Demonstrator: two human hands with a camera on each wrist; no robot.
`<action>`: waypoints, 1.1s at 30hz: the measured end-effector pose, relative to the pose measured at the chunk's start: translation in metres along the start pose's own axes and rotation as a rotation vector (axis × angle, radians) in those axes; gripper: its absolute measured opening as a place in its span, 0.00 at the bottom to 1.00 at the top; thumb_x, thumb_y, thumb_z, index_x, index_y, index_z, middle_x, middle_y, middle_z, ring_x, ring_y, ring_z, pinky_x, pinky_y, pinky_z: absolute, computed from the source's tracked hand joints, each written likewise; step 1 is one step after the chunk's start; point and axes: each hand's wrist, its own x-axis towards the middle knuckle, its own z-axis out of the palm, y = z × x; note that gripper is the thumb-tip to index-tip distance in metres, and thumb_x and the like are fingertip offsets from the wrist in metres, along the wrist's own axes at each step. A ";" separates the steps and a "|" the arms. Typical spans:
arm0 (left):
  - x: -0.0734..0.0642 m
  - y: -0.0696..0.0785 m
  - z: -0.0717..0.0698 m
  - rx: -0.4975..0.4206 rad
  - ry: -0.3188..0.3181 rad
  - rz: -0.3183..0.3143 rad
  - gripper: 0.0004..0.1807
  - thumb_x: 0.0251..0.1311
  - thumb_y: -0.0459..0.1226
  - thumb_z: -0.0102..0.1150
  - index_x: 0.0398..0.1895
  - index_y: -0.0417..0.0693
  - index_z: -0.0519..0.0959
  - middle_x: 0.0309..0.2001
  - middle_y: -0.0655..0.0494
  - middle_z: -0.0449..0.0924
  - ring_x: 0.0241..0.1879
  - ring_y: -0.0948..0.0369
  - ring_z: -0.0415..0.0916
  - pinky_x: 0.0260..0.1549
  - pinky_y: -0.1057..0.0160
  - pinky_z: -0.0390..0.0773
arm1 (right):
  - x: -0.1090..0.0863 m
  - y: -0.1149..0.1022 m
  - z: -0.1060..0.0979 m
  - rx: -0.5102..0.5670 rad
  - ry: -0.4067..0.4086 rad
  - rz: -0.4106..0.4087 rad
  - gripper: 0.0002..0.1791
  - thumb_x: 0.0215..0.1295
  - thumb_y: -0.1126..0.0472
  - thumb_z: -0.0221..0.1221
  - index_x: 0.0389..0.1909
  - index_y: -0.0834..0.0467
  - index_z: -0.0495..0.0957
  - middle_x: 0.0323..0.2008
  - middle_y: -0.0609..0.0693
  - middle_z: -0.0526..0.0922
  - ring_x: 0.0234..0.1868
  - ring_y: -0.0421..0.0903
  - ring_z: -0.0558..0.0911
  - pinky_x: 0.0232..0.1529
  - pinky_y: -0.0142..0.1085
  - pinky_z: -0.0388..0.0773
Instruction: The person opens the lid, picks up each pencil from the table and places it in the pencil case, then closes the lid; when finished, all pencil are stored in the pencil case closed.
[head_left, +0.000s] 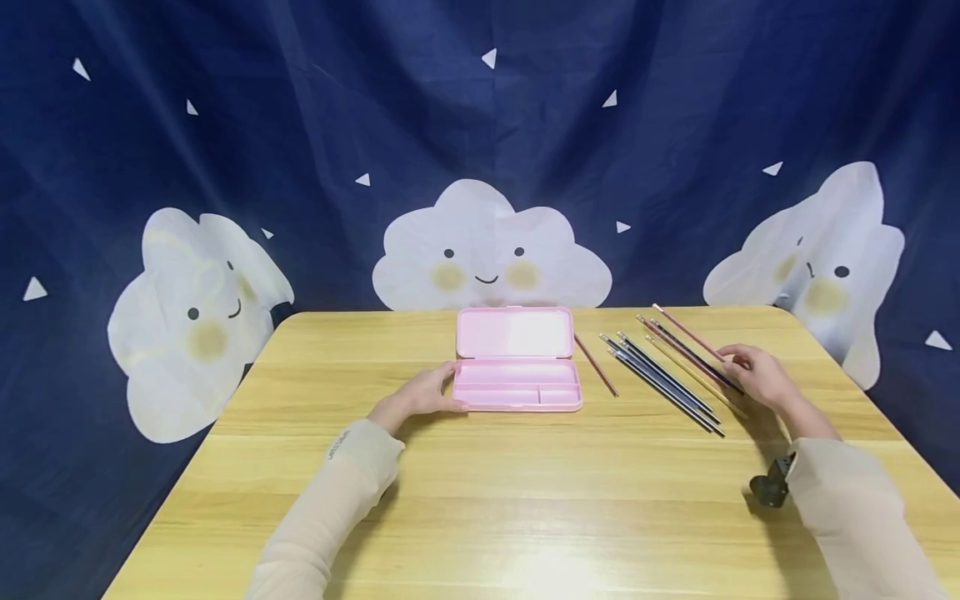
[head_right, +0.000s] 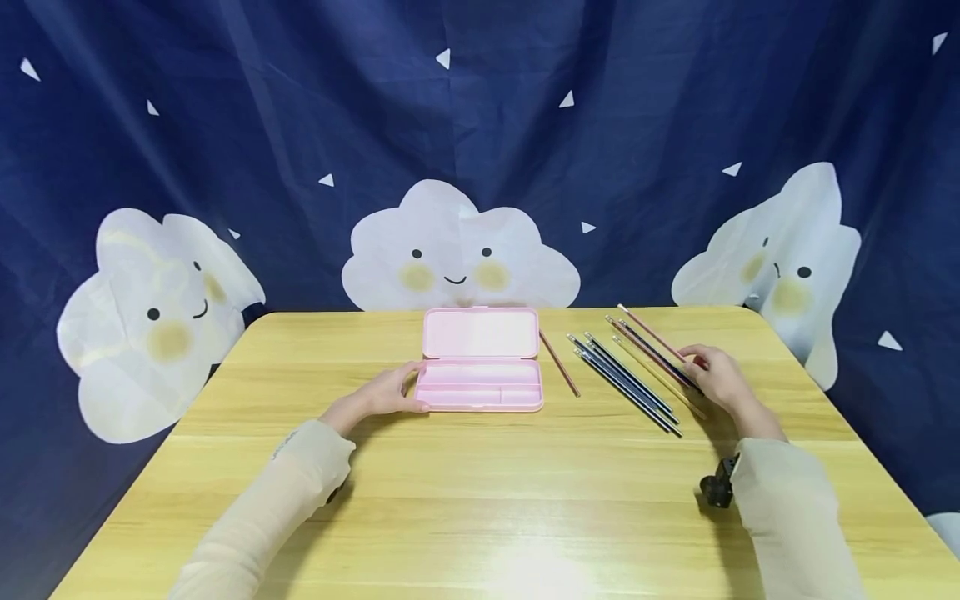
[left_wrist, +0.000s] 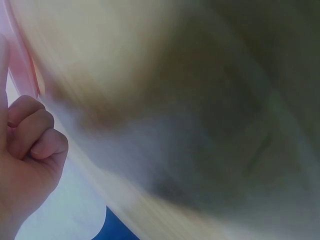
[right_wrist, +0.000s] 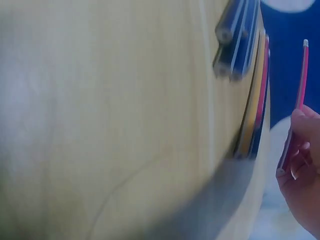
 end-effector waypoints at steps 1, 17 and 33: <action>0.000 0.000 0.000 0.003 -0.002 -0.002 0.46 0.46 0.50 0.67 0.67 0.45 0.57 0.64 0.42 0.61 0.62 0.48 0.61 0.60 0.52 0.61 | 0.002 -0.004 0.001 0.006 -0.005 -0.016 0.09 0.60 0.72 0.53 0.41 0.70 0.75 0.19 0.49 0.69 0.21 0.35 0.64 0.23 0.32 0.61; -0.002 0.001 -0.001 0.005 0.011 0.010 0.45 0.46 0.50 0.67 0.67 0.45 0.58 0.64 0.42 0.61 0.62 0.49 0.61 0.61 0.52 0.60 | 0.035 -0.079 0.050 0.139 -0.091 -0.255 0.08 0.54 0.74 0.58 0.36 0.66 0.79 0.22 0.46 0.69 0.25 0.38 0.64 0.25 0.31 0.62; -0.002 0.003 -0.001 0.015 0.002 0.000 0.51 0.46 0.49 0.67 0.71 0.45 0.50 0.66 0.41 0.58 0.64 0.48 0.58 0.62 0.52 0.59 | 0.052 -0.129 0.099 0.178 -0.224 -0.375 0.08 0.55 0.73 0.58 0.36 0.65 0.81 0.24 0.49 0.75 0.29 0.42 0.70 0.32 0.35 0.69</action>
